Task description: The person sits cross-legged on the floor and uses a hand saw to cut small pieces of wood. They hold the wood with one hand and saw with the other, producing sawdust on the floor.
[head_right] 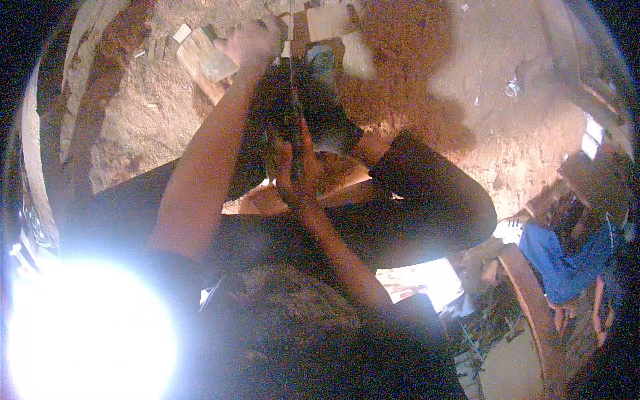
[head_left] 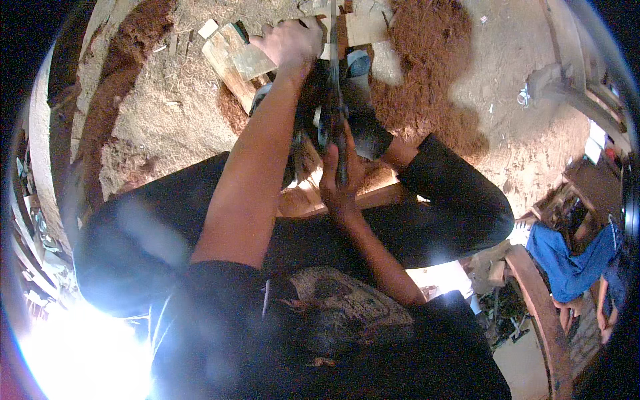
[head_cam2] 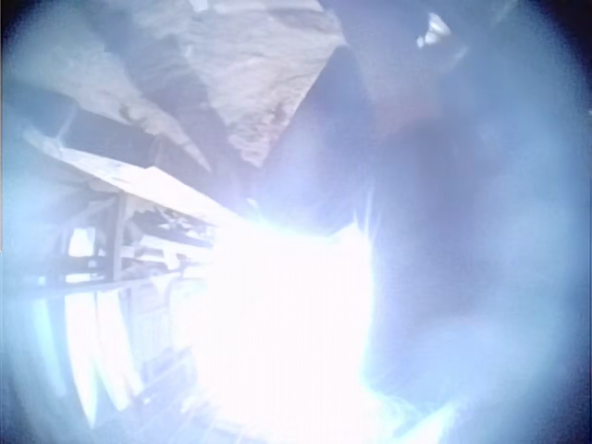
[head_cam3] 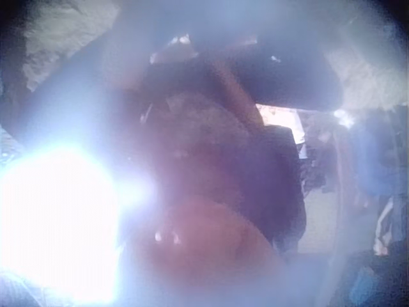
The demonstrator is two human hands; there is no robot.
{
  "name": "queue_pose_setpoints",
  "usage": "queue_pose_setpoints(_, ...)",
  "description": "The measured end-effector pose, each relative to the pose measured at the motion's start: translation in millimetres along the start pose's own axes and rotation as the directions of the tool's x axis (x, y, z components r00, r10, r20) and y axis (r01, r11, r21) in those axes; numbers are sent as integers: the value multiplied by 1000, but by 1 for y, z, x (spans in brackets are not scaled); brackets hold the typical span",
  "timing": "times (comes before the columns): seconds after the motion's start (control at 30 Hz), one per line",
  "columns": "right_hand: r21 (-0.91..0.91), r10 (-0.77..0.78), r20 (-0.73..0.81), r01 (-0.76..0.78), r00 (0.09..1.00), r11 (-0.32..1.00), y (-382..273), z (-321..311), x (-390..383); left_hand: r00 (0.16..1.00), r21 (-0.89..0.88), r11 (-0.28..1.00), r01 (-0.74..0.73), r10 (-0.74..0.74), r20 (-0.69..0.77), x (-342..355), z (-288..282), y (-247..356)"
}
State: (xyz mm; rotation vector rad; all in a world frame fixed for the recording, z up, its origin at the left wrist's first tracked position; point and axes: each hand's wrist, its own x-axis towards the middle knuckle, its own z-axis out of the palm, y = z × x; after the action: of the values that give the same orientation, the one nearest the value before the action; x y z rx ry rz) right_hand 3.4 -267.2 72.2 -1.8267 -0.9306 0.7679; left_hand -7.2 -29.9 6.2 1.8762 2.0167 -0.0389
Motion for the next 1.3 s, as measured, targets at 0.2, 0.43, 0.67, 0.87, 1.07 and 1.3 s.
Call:
queue_pose_setpoints(0.2, 65, 165, 67, -169, 984, 983, -48, -1, 36, 999, -12, 1000, -7, 8, 51, 2, -3, -1)
queue_pose_setpoints(0.43, 41, 74, 13, -75, 997, 996, -12, 2, 29, 1000, 41, 999, -12, 11, 18, 1, -1, -1)
queue_pose_setpoints(0.67, 39, -42, -36, 43, 998, 998, 0, -2, -2, 999, 34, 999, -10, 8, 50, 4, 1, 0)
queue_pose_setpoints(0.87, 35, 202, 96, -206, 975, 978, -41, 7, 42, 1000, 52, 999, -5, 5, -5, 4, -3, -6)
queue_pose_setpoints(1.07, -46, -4, -35, 2, 999, 999, -7, 9, 25, 999, 44, 999, -31, 32, -26, 1, 2, 0)
queue_pose_setpoints(1.3, 15, -63, -36, 64, 997, 998, 20, -3, -11, 997, 28, 1000, -2, 0, 75, 8, -6, 9)
